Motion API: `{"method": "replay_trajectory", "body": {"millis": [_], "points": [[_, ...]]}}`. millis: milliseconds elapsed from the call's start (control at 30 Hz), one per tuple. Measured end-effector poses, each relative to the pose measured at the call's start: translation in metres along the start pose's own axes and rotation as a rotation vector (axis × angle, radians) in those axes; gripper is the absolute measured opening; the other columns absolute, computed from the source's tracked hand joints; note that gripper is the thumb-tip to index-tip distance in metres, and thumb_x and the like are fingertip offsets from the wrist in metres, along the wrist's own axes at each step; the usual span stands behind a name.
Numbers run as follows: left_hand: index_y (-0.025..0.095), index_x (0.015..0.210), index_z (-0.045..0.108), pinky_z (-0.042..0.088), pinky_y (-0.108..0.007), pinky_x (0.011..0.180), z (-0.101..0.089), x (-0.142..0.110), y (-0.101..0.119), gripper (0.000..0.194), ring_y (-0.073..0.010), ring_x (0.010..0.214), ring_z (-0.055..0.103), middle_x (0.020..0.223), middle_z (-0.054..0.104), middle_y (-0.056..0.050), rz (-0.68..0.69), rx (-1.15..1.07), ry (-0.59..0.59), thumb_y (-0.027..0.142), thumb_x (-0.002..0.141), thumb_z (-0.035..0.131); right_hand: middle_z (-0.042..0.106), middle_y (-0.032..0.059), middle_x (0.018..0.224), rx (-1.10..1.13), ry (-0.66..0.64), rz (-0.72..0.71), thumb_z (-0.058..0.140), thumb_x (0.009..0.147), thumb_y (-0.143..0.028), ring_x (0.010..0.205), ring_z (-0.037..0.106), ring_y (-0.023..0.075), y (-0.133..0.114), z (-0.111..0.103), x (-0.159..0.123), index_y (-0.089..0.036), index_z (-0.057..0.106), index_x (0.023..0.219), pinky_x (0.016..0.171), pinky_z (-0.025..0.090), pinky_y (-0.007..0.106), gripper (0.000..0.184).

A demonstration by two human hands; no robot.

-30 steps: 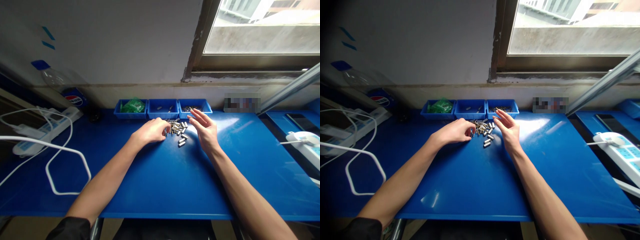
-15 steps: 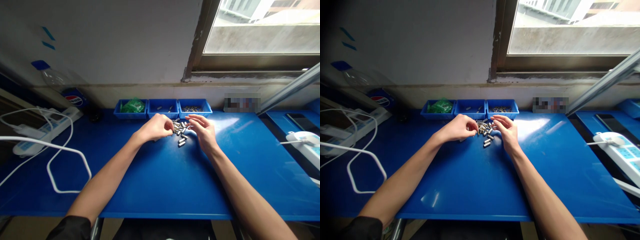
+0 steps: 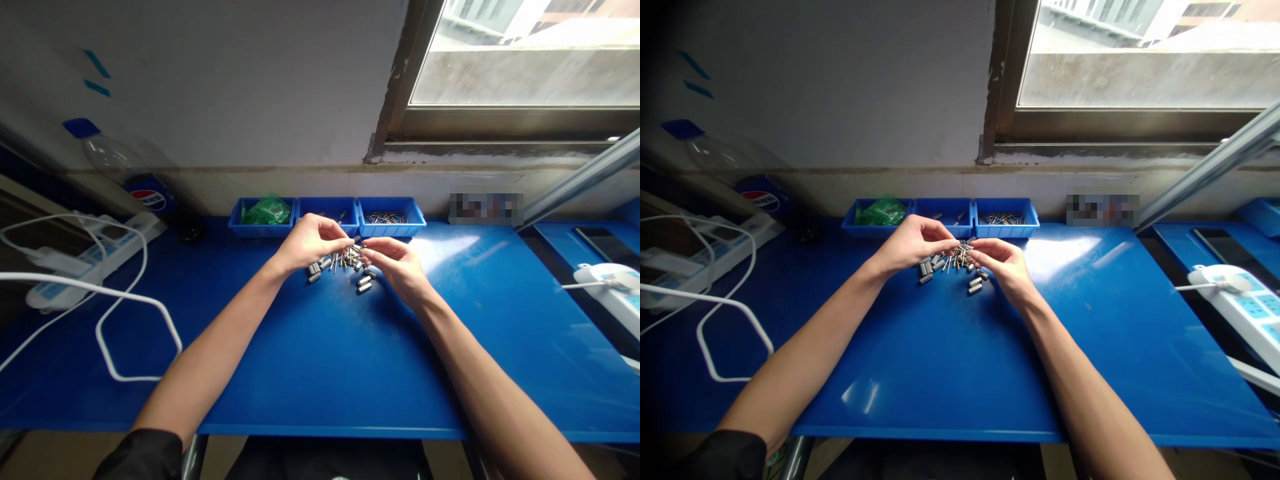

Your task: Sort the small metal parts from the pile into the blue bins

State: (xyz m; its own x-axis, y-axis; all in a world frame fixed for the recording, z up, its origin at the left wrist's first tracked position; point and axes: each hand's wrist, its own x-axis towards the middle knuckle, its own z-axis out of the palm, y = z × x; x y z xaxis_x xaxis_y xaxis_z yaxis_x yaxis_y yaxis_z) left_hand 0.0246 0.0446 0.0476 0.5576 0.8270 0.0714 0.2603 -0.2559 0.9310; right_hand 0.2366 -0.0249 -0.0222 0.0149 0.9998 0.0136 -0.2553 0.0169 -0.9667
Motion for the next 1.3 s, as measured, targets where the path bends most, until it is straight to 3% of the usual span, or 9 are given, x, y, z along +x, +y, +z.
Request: {"method": "replay_trajectory", "body": {"millis": [300,467,633,733,800,867,933,1100,1300], "points": [[0.011,0.082,0.08,0.058,-0.027,0.068,0.004,0.001,-0.003,0.029,-0.0206,0.074,0.076,0.079,0.08,-0.01,0.008,-0.047,0.032,0.04,0.077,0.086,0.077,-0.0001,0.078,-0.033,-0.023,-0.008,0.091,0.079,-0.036,0.07,0.067,0.0144,-0.005,0.003,-0.002,-0.026,0.083,0.098,0.074,0.055,0.031,0.023],[0.011,0.085,0.081,0.06,-0.028,0.071,0.005,0.0,-0.003,0.027,-0.0213,0.077,0.077,0.084,0.081,-0.01,0.023,-0.08,-0.007,0.037,0.077,0.085,0.08,0.0021,0.085,0.002,-0.008,0.043,0.094,0.075,-0.038,0.077,0.071,0.0177,-0.006,0.003,-0.001,-0.026,0.083,0.099,0.079,0.057,0.034,0.029],[0.013,0.088,0.082,0.061,-0.029,0.074,0.005,0.002,-0.011,0.022,-0.0218,0.08,0.077,0.087,0.082,-0.009,0.064,0.068,-0.03,0.034,0.081,0.081,0.081,0.003,0.086,0.026,0.038,0.049,0.095,0.073,-0.038,0.079,0.074,0.0193,-0.003,0.002,0.0,-0.025,0.084,0.093,0.085,0.06,0.037,0.026],[0.016,0.094,0.082,0.059,-0.03,0.078,0.005,0.004,-0.022,0.016,-0.0215,0.083,0.077,0.091,0.082,-0.008,0.072,0.334,0.006,0.026,0.083,0.076,0.083,0.0047,0.096,-0.021,0.144,-0.049,0.093,0.075,-0.039,0.09,0.078,0.0241,0.001,-0.001,0.003,-0.026,0.083,0.1,0.097,0.059,0.045,0.029],[0.018,0.094,0.082,0.056,-0.03,0.077,0.006,0.004,-0.028,0.015,-0.0221,0.085,0.076,0.092,0.081,-0.007,0.041,0.524,-0.013,0.023,0.081,0.075,0.081,0.0059,0.117,-0.049,0.193,-0.163,0.092,0.077,-0.039,0.107,0.077,0.0277,0.002,-0.004,0.005,-0.029,0.081,0.112,0.107,0.056,0.048,0.039],[0.019,0.093,0.081,0.054,-0.03,0.074,0.008,0.003,-0.031,0.014,-0.0229,0.085,0.074,0.093,0.081,-0.007,0.001,0.652,-0.052,0.021,0.08,0.075,0.071,0.006,0.14,-0.093,0.191,-0.247,0.092,0.076,-0.038,0.123,0.071,0.0302,0.001,-0.007,0.006,-0.032,0.075,0.127,0.113,0.052,0.051,0.054],[0.02,0.092,0.079,0.053,-0.03,0.072,0.013,0.001,-0.031,0.013,-0.0235,0.085,0.074,0.092,0.08,-0.006,-0.026,0.712,-0.061,0.021,0.08,0.073,0.063,0.0059,0.152,-0.141,0.173,-0.262,0.091,0.076,-0.039,0.129,0.068,0.0315,-0.001,-0.01,0.007,-0.035,0.069,0.136,0.115,0.051,0.052,0.064],[0.022,0.102,0.074,0.05,-0.03,0.067,0.025,-0.001,-0.029,0.027,-0.0234,0.075,0.072,0.083,0.077,-0.005,-0.066,0.72,0.023,0.013,0.077,0.066,0.067,0.0082,0.145,-0.194,0.175,-0.203,0.087,0.08,-0.043,0.12,0.071,0.0307,-0.003,-0.007,0.004,-0.032,0.071,0.131,0.11,0.054,0.052,0.055],[0.021,0.106,0.075,0.052,-0.031,0.07,0.028,0.001,-0.032,0.036,-0.024,0.074,0.073,0.08,0.077,-0.006,-0.092,0.669,0.112,0.012,0.072,0.069,0.07,0.0072,0.14,-0.203,0.137,-0.182,0.084,0.084,-0.046,0.11,0.074,0.0276,-0.001,-0.004,0.001,-0.032,0.073,0.125,0.097,0.06,0.045,0.045]]}}
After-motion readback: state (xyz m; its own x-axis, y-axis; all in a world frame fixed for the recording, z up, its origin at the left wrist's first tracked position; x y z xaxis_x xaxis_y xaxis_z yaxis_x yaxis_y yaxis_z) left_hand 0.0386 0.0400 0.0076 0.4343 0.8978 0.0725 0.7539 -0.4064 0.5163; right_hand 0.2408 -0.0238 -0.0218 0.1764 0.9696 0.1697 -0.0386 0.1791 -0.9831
